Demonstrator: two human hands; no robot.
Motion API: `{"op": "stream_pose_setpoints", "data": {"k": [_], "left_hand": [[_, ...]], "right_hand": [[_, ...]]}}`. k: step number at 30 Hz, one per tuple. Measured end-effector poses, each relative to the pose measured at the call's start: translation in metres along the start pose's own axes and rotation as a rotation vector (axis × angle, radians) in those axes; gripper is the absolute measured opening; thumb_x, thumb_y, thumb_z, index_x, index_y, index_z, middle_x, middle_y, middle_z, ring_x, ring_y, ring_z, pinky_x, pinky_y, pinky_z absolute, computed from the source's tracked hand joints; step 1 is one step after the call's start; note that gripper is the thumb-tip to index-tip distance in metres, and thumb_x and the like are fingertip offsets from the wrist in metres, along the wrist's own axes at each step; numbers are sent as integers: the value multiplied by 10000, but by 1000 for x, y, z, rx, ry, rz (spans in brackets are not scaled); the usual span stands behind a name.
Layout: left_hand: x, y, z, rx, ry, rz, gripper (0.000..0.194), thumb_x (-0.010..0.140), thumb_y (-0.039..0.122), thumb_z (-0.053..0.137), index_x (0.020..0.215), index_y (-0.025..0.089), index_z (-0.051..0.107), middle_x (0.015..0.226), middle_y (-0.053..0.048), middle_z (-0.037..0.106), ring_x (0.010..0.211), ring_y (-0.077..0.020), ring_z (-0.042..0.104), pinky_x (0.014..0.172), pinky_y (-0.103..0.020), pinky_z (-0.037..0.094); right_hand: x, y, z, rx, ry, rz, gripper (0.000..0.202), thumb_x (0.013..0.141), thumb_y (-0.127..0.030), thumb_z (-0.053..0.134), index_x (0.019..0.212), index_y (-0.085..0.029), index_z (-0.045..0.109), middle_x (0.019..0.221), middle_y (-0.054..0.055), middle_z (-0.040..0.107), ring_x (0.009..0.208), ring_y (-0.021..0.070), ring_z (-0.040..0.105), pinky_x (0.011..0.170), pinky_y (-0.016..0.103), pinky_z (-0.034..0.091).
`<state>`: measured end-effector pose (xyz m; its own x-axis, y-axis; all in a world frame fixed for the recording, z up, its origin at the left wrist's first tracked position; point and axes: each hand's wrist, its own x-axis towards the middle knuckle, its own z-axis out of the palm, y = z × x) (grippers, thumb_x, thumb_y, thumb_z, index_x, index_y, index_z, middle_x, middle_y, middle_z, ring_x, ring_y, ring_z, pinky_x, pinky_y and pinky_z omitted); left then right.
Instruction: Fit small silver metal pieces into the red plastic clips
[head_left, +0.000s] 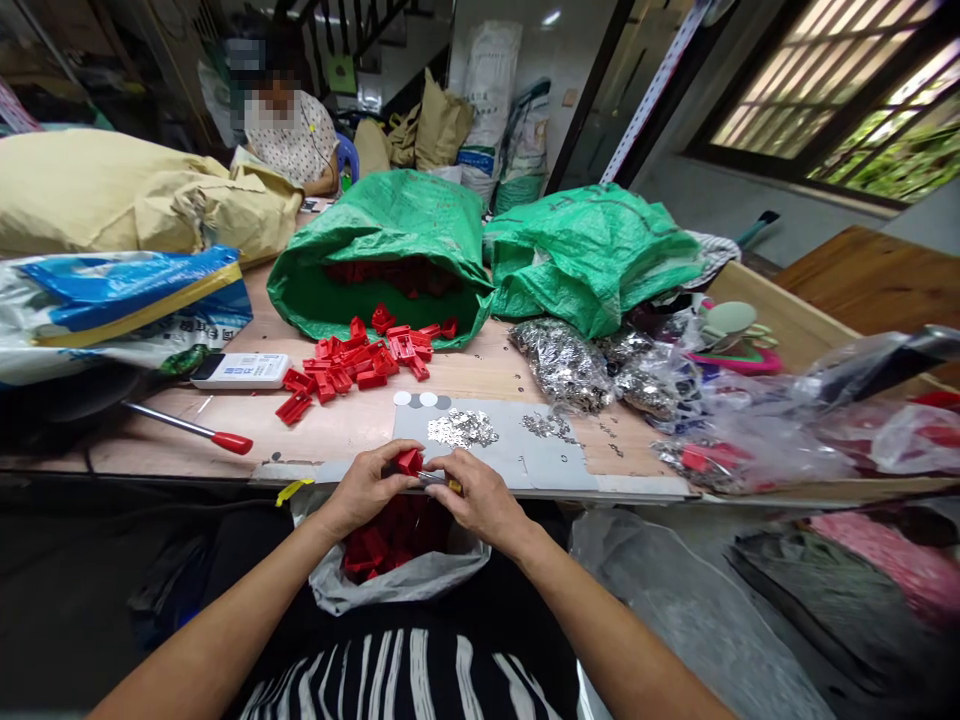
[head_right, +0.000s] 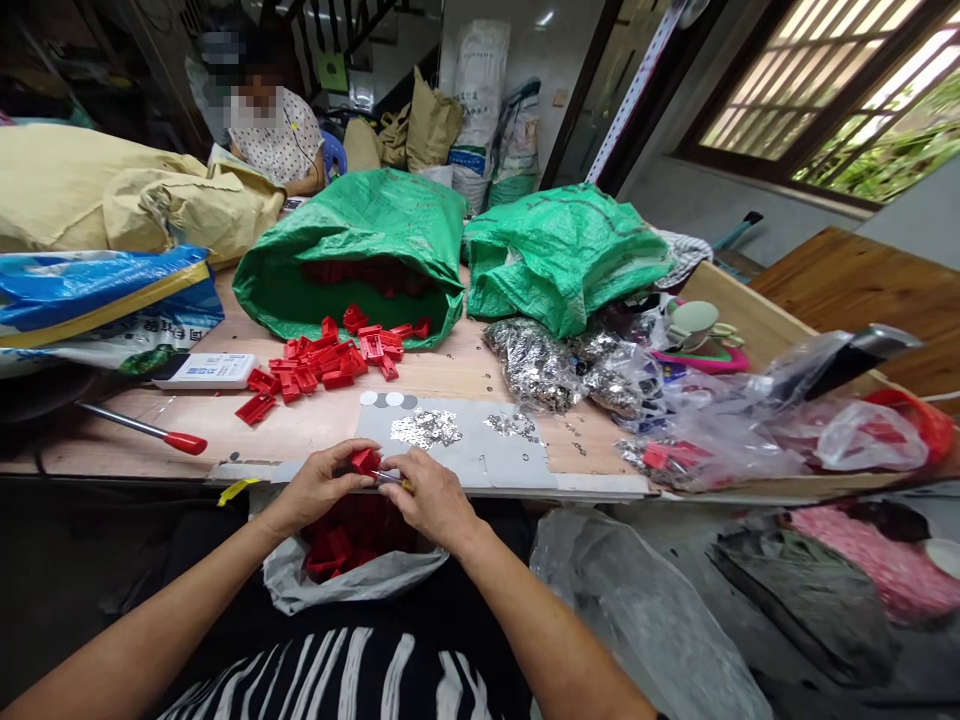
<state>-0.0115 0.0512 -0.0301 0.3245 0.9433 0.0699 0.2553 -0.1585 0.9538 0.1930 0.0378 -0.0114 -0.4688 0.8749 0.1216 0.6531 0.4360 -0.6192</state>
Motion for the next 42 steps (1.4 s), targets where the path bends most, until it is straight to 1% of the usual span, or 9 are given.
{"op": "stream_pose_setpoints", "data": {"k": [10,14,17,20,25,29,34,38,42], "left_hand": [[-5,21,6,-623,-13,-232,660,695,256,745,1304,214,493,941,-21,699,815,-155,653,796,-321,537],[-6,21,7,-658,-39,-296,655,706,280,745,1304,212,488,859,-9,700,763,-156,669,769,-331,551],[-5,19,8,-615,24,-291,614,690,290,757,1253,192,532,846,-4,707,743,-136,661,745,-279,544],[-3,17,9,-531,130,-286,607,668,312,772,1219,182,554,816,6,711,707,-117,650,700,-232,534],[-4,15,10,-478,197,-281,626,633,358,786,1185,167,563,919,-40,735,786,-151,670,741,-265,551],[-8,14,12,-444,248,-297,691,606,374,800,1214,161,551,897,-43,746,827,-170,677,789,-284,551],[-12,13,15,-463,296,-340,709,548,373,828,1181,165,586,963,-53,747,894,-208,684,844,-333,552],[-12,12,21,-493,292,-345,676,538,369,833,1142,161,608,989,-59,746,920,-215,685,834,-314,561],[-16,9,24,-538,264,-344,668,554,352,830,1152,171,593,989,-52,745,875,-197,695,783,-289,577]], "right_hand": [[7,1,0,72,3,-216,238,831,-95,556,1027,-212,623,946,40,647,892,159,594,807,255,455],[7,2,-3,113,12,-189,158,812,-111,609,941,-192,646,870,27,663,779,139,605,727,227,460],[7,6,-6,150,55,-125,111,823,-142,624,918,-193,650,871,23,675,738,125,610,696,214,460],[8,12,-8,94,121,-53,78,849,-174,611,911,-188,656,895,35,688,808,137,627,742,223,464],[5,20,-10,-63,142,16,211,837,-172,622,1043,-209,648,1033,44,692,961,157,627,854,247,454],[-10,37,-33,-83,290,116,107,879,-233,574,952,-223,651,926,15,690,853,142,627,777,234,455],[-43,91,-86,-282,455,437,99,867,-210,546,911,-204,634,918,32,672,860,167,608,770,262,444],[-61,123,-109,-335,432,508,132,834,-174,552,917,-198,653,942,57,659,873,190,600,777,285,437],[-59,130,-111,-364,354,501,134,814,-188,590,922,-218,664,962,39,658,893,181,597,777,264,427]]}}
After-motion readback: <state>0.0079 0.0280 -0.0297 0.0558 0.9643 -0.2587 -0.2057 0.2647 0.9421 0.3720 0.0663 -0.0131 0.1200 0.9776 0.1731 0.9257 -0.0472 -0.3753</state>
